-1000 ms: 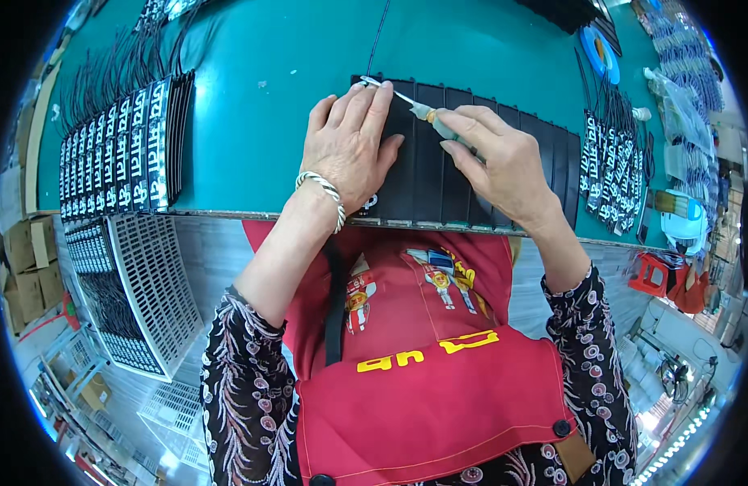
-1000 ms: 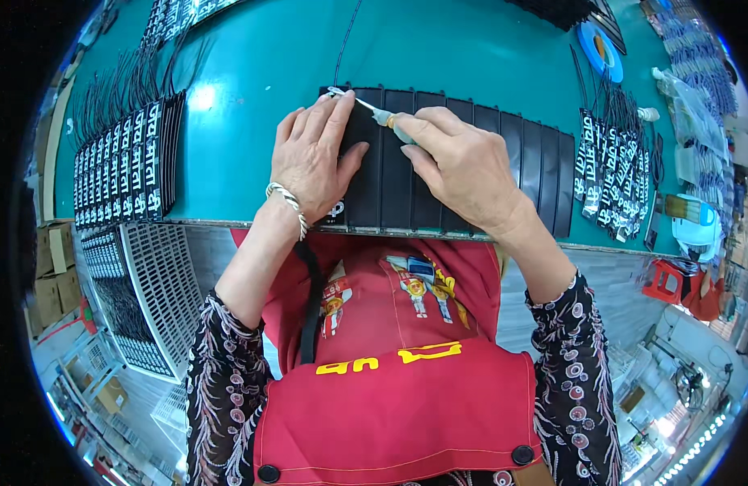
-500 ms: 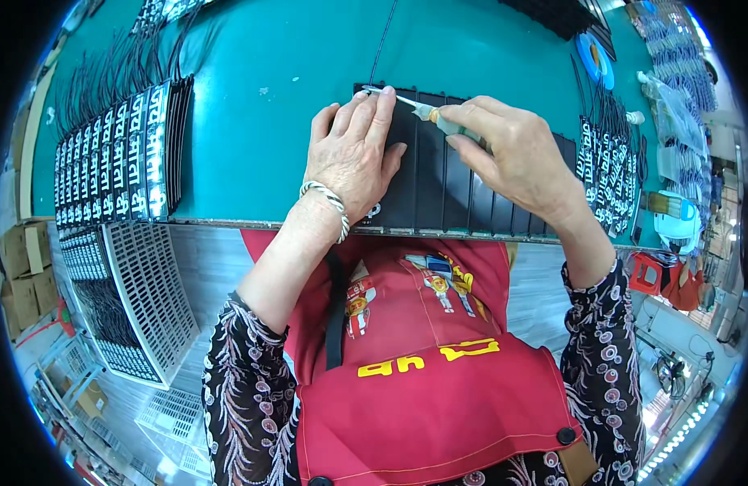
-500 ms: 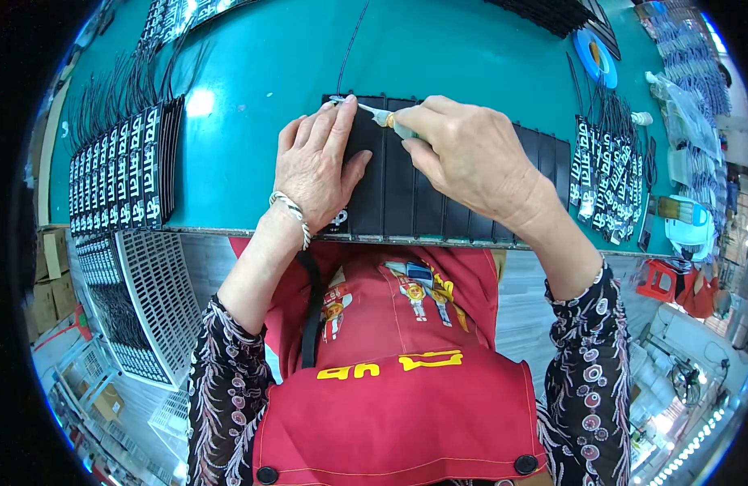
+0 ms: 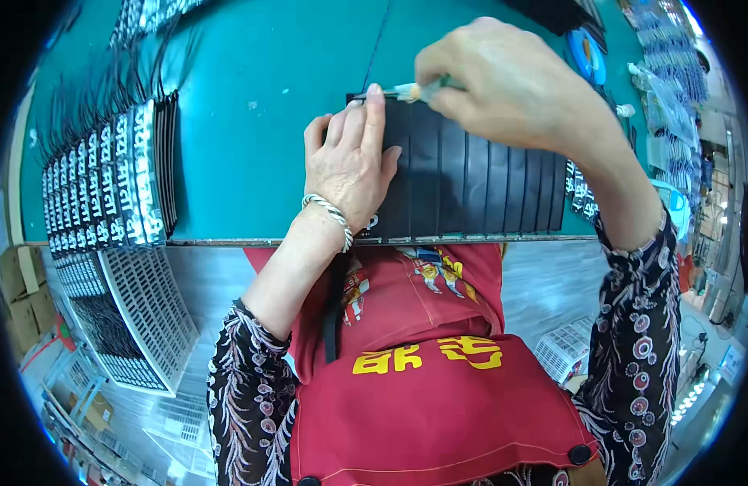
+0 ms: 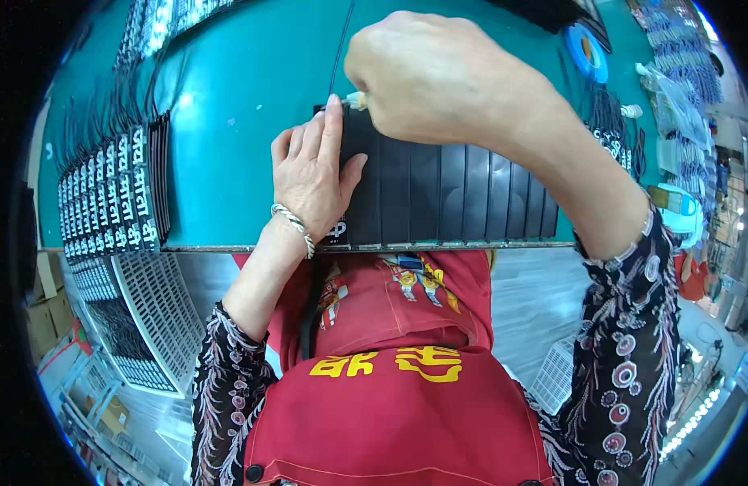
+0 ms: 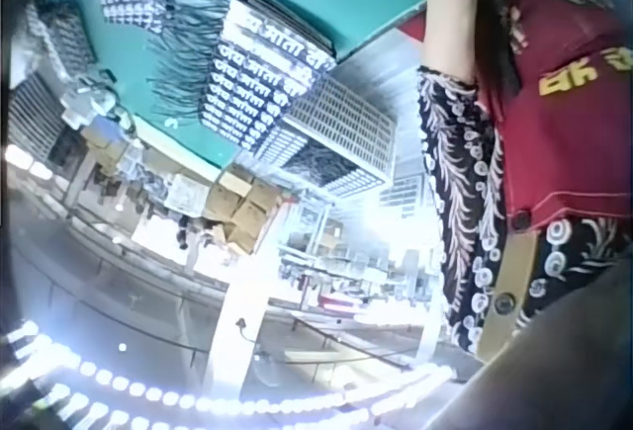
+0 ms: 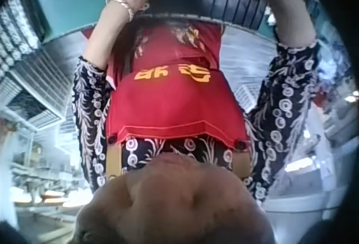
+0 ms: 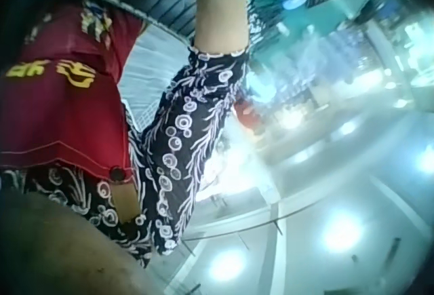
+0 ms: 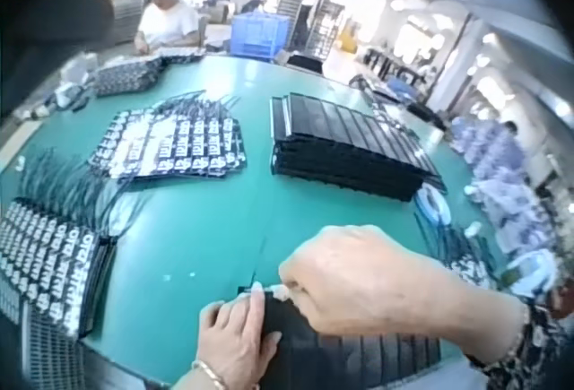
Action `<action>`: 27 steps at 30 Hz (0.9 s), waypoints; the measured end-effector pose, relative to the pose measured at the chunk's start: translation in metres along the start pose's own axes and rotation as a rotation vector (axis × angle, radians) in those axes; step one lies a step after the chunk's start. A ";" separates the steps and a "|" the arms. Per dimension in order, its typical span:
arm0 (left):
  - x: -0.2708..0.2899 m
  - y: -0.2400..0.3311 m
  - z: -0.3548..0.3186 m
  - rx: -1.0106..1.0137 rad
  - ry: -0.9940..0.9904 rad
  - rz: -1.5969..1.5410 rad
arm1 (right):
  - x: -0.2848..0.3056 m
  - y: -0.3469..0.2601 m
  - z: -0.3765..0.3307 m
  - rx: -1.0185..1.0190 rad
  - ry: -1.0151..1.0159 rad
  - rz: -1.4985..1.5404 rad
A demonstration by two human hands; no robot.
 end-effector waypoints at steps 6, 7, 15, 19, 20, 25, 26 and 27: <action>0.006 0.049 -0.004 0.029 -0.022 0.072 | -0.020 0.015 -0.078 -0.098 0.021 0.203; 0.002 0.059 -0.003 0.017 0.016 0.085 | -0.034 0.024 -0.101 -0.129 0.042 0.271; 0.013 0.116 -0.004 -0.078 0.074 0.172 | -0.070 0.118 -0.286 -0.603 0.249 0.560; 0.003 0.147 -0.008 -0.084 0.054 0.158 | -0.082 0.210 -0.423 -0.771 0.454 0.311; 0.002 0.147 -0.015 -0.075 0.059 0.172 | -0.094 0.230 -0.447 -0.875 0.505 0.306; -0.005 0.144 -0.021 -0.072 0.079 0.207 | -0.106 0.265 -0.460 -0.992 0.403 0.206; -0.006 0.140 -0.023 -0.073 0.067 0.192 | -0.108 0.267 -0.452 -1.003 0.380 0.219; -0.006 0.142 -0.022 -0.084 0.056 0.168 | -0.118 0.283 -0.457 -0.960 0.357 0.201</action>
Point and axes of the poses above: each hand's wrist, its own z-axis towards the middle knuckle, its own x-axis out of the back of the hand, y = z × x, the point moved 8 cm from there along z, towards the middle knuckle, and after that the axes turned 13 degrees about x, right-handed, at the moved point
